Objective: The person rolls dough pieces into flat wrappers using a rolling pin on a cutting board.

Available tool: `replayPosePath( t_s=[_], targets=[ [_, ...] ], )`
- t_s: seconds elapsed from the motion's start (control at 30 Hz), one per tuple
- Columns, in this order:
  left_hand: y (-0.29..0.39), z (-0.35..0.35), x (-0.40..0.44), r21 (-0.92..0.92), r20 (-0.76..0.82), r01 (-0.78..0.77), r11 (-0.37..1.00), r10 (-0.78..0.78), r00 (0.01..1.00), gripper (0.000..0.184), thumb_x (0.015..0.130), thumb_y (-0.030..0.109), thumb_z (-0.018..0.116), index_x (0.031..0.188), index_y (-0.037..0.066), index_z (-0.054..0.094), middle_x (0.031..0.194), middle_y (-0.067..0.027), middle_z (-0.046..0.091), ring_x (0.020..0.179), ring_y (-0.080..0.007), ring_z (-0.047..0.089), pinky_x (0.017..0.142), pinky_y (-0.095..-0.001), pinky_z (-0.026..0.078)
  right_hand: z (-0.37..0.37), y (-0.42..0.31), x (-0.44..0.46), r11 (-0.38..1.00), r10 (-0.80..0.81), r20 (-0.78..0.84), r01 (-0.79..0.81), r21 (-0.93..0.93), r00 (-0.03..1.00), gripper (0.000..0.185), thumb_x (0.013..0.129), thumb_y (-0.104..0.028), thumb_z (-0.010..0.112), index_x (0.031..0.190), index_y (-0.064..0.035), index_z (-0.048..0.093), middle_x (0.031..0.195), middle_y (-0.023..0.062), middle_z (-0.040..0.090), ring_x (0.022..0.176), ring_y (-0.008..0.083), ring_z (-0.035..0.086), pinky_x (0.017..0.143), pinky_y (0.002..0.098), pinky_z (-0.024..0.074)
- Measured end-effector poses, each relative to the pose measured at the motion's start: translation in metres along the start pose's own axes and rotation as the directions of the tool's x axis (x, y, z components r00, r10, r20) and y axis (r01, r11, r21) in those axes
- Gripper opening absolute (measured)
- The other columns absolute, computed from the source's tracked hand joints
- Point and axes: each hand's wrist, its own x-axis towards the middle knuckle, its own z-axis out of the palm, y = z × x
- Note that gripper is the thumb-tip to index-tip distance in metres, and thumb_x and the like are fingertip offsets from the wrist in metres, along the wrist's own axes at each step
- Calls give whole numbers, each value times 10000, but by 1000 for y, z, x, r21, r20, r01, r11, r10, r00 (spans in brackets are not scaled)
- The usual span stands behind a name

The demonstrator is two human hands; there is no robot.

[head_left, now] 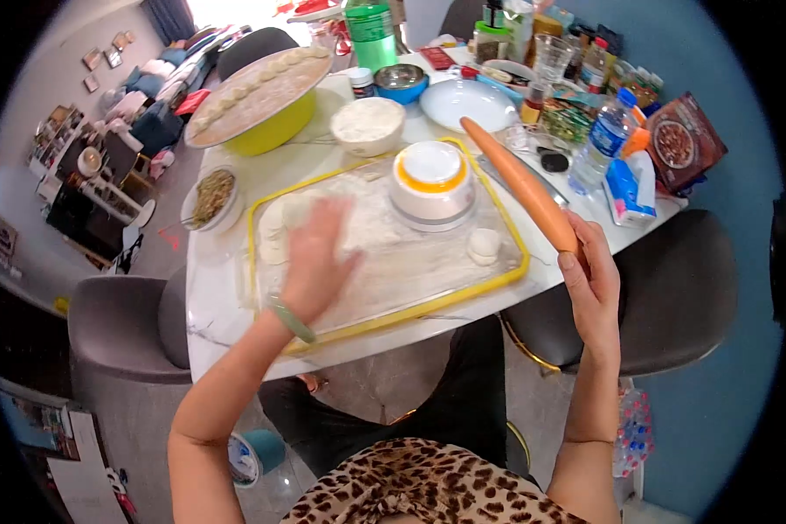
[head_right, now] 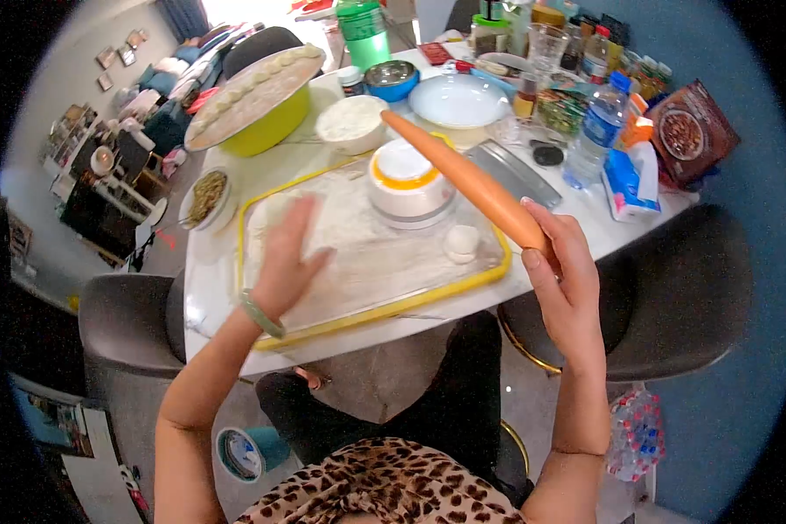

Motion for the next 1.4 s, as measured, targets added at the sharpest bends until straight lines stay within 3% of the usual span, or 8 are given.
replayPosePath(
  t_s=[0.17,0.4,0.47,0.6,0.73,0.97,1.13,1.4],
  targets=[
    [103,65,37,-242,214,-341,908,393,895,538,888,194,655,1391,83,499,1462,-213,440,1338,-369,449,1085,-434,395,-5,7,-7,990,97,-44,-92,108,994,411,936,-27,567,1344,8,534,1071,64,521,910,138,487,820,235,398],
    [104,97,67,-137,311,-331,934,358,881,265,886,127,555,1130,32,599,1154,-166,595,1130,-339,572,928,-412,497,-8,10,-16,992,112,-34,-109,63,993,425,919,6,540,1345,12,532,1111,46,519,941,116,478,844,220,384],
    [93,99,57,-169,160,-298,939,325,932,208,871,110,555,1052,16,594,1051,-155,595,1048,-338,591,877,-418,514,-6,10,-15,986,148,-29,-145,80,989,422,924,-7,539,1346,11,532,1120,44,524,960,115,484,855,219,381],
    [58,76,31,-179,212,-147,973,184,960,204,876,106,547,1053,13,587,1118,-159,601,1064,-339,593,893,-417,517,9,15,-13,988,128,3,-128,85,992,412,936,-42,540,1345,7,536,1124,56,545,989,142,493,911,251,376],
    [4,38,-15,-111,155,-358,927,372,915,203,901,109,533,1080,26,579,1304,-159,585,1244,-332,544,968,-382,504,22,12,-10,997,48,93,-42,-71,995,408,942,-66,549,1339,23,533,1175,73,558,1054,182,509,989,296,370],
    [-38,-38,-75,-117,299,-115,986,146,943,390,898,150,607,1278,69,570,1408,-173,531,1349,-354,462,1103,-478,376,58,-17,5,997,74,235,-68,-33,969,407,927,-11,554,1334,1,543,1150,75,560,1047,154,526,942,267,406],
    [-2,11,-40,-88,116,-123,989,132,984,472,889,183,629,1326,32,534,1459,-218,457,1356,-394,436,1107,-472,372,116,-1,31,993,49,318,-80,85,947,414,924,-14,573,1337,-15,546,1121,58,557,1002,139,525,893,253,415],
    [-7,20,-59,-55,340,-160,986,169,925,524,925,200,597,1388,-2,459,1489,-234,404,1350,-380,442,1102,-436,388,114,-5,27,996,85,376,-92,1,923,414,915,-24,584,1328,-21,559,1123,54,570,992,134,537,869,246,417]
  ],
)
